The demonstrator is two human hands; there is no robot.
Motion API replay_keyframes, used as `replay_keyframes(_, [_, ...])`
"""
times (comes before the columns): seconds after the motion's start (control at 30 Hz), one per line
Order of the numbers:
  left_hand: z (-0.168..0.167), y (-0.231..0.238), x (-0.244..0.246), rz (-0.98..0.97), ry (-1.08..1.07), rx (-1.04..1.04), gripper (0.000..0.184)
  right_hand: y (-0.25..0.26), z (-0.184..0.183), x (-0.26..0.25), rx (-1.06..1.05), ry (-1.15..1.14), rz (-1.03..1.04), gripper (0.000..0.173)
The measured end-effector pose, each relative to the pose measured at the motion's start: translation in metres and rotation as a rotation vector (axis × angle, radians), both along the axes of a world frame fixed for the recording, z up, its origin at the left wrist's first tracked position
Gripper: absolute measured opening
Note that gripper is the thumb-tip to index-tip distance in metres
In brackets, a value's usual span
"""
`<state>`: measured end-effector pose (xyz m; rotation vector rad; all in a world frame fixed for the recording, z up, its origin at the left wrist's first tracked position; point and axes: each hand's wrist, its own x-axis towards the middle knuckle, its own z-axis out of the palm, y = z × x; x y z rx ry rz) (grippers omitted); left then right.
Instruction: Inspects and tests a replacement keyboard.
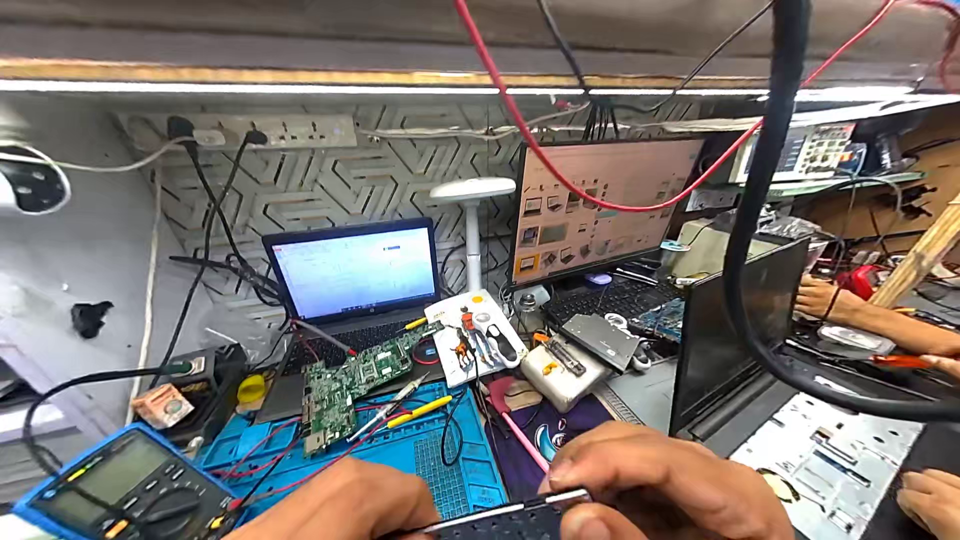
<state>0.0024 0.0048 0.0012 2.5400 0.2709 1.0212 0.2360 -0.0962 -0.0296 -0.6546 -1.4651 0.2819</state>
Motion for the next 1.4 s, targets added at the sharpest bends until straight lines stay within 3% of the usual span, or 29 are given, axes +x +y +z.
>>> replay_keyframes(0.4, [-0.004,-0.004,0.001,-0.06,-0.077,0.001,0.023,-0.004,0.002,0.008,0.176,-0.09,0.033,0.009])
replay_keyframes(0.6, [-0.002,-0.004,0.007,-0.089,-0.117,-0.059,0.021,0.002,0.009,0.001,0.155,-0.07,-0.074,0.007])
replay_keyframes(0.73, [0.012,-0.009,0.025,-0.11,-0.2,0.025,0.018,0.01,0.025,-0.011,0.167,-0.126,-0.124,0.009])
replay_keyframes(0.9, [0.019,-0.008,0.026,-0.043,-0.332,0.037,0.013,0.008,0.047,-0.011,0.11,-0.164,-0.026,0.015])
replay_keyframes(1.4, [0.023,-0.016,0.021,-0.029,-0.407,-0.076,0.013,0.008,0.036,-0.014,0.131,-0.037,-0.067,0.015])
